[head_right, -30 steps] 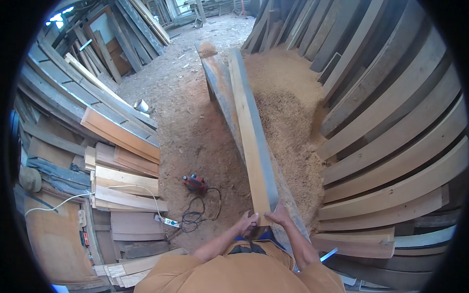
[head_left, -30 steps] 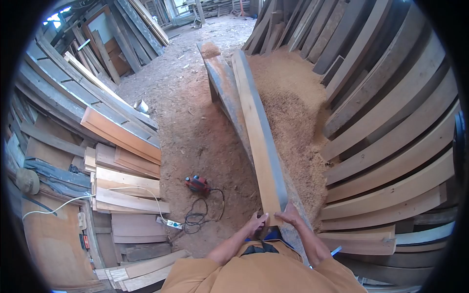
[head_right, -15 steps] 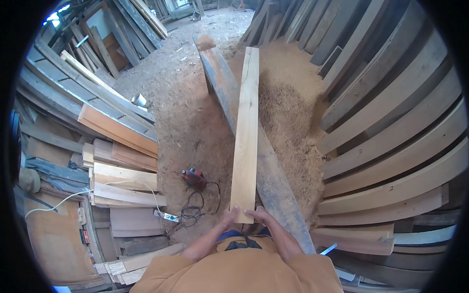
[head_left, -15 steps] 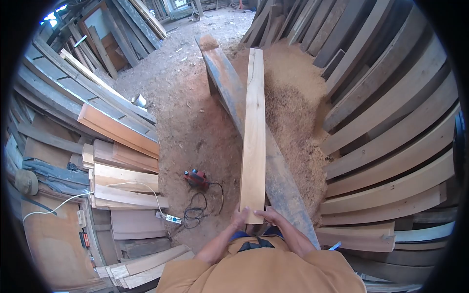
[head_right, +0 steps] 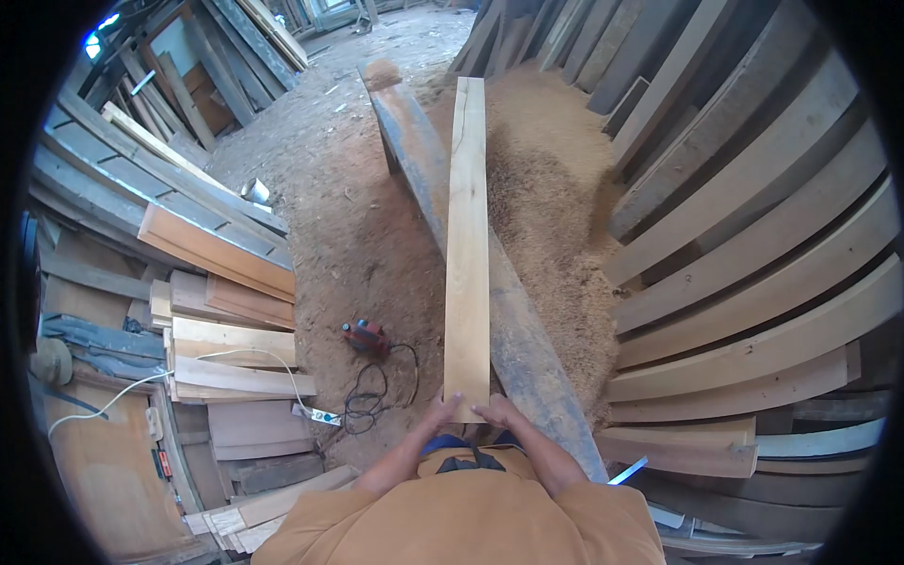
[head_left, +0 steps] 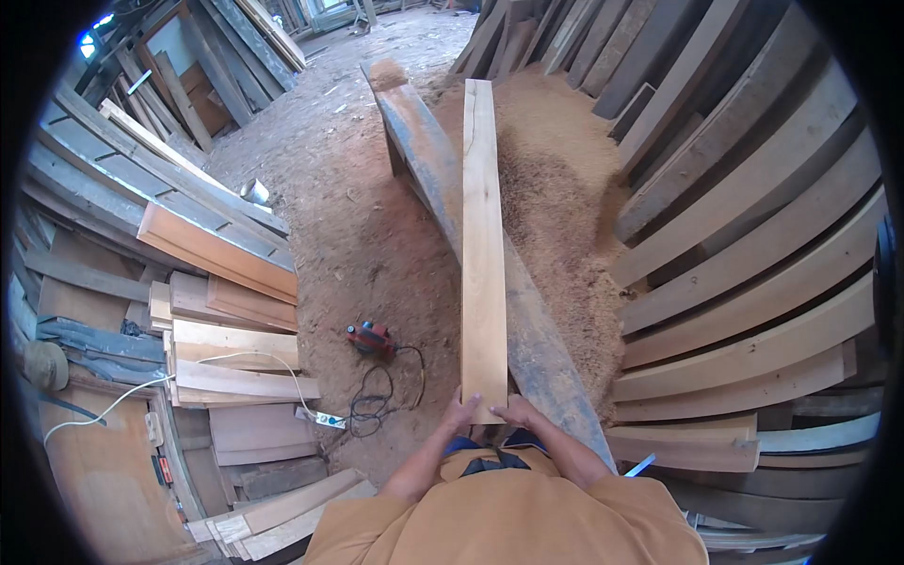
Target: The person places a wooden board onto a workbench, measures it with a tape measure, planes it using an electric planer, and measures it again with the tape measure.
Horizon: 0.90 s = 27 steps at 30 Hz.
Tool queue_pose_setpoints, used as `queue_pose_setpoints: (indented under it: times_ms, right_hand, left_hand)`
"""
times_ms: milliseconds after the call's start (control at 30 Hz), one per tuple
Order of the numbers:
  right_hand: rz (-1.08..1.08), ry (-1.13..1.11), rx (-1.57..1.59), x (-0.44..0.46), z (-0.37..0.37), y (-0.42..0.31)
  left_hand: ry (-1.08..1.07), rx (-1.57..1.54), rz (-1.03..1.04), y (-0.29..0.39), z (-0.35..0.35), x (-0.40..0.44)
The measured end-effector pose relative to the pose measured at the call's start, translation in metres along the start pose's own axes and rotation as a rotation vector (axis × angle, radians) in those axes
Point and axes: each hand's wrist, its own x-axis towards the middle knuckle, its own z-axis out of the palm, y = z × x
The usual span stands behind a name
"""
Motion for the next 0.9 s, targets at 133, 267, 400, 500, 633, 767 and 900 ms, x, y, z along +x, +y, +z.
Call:
queue_pose_setpoints:
  times_ms: [133, 267, 400, 500, 633, 767, 900]
  right_hand:
    - [0.089, 0.069, -0.188, 0.01, 0.005, 0.036]
    - [0.163, -0.011, 0.016, -0.001, -0.001, 0.058]
    - [0.171, 0.068, -0.054, -0.016, -0.018, 0.051]
    - [0.182, 0.048, 0.13, -0.018, -0.022, 0.055]
    - [0.282, -0.094, 0.511, -0.016, -0.02, 0.045]
    - [0.26, -0.062, 0.605, 0.008, 0.003, 0.045]
    - [0.139, -0.008, 0.728, 0.032, 0.022, 0.034]
  left_hand:
    - [-0.171, 0.239, -0.159, 0.005, -0.024, 0.011]
    - [-0.256, 0.262, -0.191, -0.015, -0.037, 0.019]
    - [-0.305, 0.393, -0.177, 0.003, -0.046, 0.022]
    - [-0.293, 0.36, -0.215, 0.036, -0.041, 0.002]
    - [-0.259, 0.511, -0.227, 0.054, -0.039, 0.0]
    - [-0.188, 0.713, -0.163, 0.059, -0.036, -0.003]
    - [-0.173, 0.775, -0.155, 0.073, -0.032, -0.009]
